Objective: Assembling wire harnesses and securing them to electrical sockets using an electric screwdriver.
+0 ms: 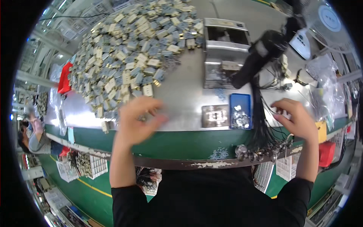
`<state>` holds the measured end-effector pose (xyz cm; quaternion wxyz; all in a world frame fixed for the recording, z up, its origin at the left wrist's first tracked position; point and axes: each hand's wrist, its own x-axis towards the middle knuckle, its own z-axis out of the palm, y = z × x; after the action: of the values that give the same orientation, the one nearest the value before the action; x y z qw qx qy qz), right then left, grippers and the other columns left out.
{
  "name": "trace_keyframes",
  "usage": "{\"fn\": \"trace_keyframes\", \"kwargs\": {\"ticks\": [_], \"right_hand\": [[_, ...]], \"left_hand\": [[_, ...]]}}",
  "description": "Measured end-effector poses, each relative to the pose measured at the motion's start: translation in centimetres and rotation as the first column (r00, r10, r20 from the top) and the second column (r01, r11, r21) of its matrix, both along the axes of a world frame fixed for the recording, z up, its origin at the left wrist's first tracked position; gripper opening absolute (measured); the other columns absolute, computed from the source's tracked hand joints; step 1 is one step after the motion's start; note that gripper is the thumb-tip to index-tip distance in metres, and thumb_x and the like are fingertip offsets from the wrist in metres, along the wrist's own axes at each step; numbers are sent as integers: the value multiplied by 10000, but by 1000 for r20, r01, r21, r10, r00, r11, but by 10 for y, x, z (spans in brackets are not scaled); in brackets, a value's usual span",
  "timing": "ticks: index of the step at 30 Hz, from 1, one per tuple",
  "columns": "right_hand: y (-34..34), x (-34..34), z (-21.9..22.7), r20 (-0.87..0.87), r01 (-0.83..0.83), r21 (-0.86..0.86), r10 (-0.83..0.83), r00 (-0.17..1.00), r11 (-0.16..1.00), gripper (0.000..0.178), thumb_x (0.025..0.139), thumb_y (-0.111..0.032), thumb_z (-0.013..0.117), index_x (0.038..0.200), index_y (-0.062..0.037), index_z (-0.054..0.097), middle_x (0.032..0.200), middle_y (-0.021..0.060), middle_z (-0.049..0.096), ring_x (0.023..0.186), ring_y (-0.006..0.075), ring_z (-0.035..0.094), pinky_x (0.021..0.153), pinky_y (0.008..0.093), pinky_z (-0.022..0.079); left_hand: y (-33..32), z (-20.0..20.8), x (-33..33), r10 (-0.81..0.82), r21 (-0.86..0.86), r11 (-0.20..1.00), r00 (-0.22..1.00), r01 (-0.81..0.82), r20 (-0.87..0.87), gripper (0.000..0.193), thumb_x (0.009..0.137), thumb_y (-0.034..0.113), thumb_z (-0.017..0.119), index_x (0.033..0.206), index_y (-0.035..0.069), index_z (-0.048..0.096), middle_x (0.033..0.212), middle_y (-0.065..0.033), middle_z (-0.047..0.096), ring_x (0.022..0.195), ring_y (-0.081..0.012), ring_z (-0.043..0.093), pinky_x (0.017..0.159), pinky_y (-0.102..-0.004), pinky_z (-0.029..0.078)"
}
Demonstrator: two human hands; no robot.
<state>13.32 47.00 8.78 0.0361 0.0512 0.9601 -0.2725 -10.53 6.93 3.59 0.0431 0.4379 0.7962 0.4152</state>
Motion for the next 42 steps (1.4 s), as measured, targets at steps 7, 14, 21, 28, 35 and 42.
{"fn": "trace_keyframes", "kwargs": {"ticks": [7,14,21,28,35,42], "right_hand": [[36,22,-26,119,64,-72,-55,991,995,175,911,-145,730,918,24,685,786,146,679,683,294,646,652,389,508],[24,31,-46,280,-20,-305,110,954,952,219,922,-147,761,960,9,612,745,136,673,617,268,637,601,365,501],[43,25,-53,279,34,-731,252,927,682,247,975,-191,713,1116,0,647,813,112,727,682,208,685,639,333,531],[57,-14,-57,-13,-1,-1000,-599,801,20,456,1115,-418,456,1071,-2,636,790,63,619,765,231,561,762,320,436],[-28,-60,-35,-281,-424,-339,340,898,840,198,919,-131,718,755,-33,667,733,96,576,727,288,567,669,404,451],[-72,-93,-47,-145,-372,-356,342,928,857,152,951,-95,700,881,39,678,789,159,616,752,356,612,688,433,494]], "left_hand": [[96,-43,72,-206,-205,964,964,171,-168,675,717,382,911,1288,100,688,1262,-105,708,1062,-325,718,851,-414,581],[101,-61,65,-128,-265,960,981,86,-145,763,687,411,920,1315,69,655,1263,-146,714,1037,-353,723,841,-419,573],[98,-77,55,-66,-150,988,984,41,-165,774,673,400,927,1302,44,648,1203,-144,733,948,-342,738,776,-400,566],[82,-58,51,-75,20,997,988,79,-136,702,753,332,912,1290,-33,644,1133,-209,723,862,-255,721,712,-305,530],[99,-33,72,-333,395,909,800,132,499,968,779,293,928,1521,-55,414,1001,-147,711,802,-174,688,738,-280,538],[96,-31,55,-329,285,930,870,232,368,270,918,20,746,1150,-32,620,905,-77,704,777,-143,677,679,-262,536]]}}
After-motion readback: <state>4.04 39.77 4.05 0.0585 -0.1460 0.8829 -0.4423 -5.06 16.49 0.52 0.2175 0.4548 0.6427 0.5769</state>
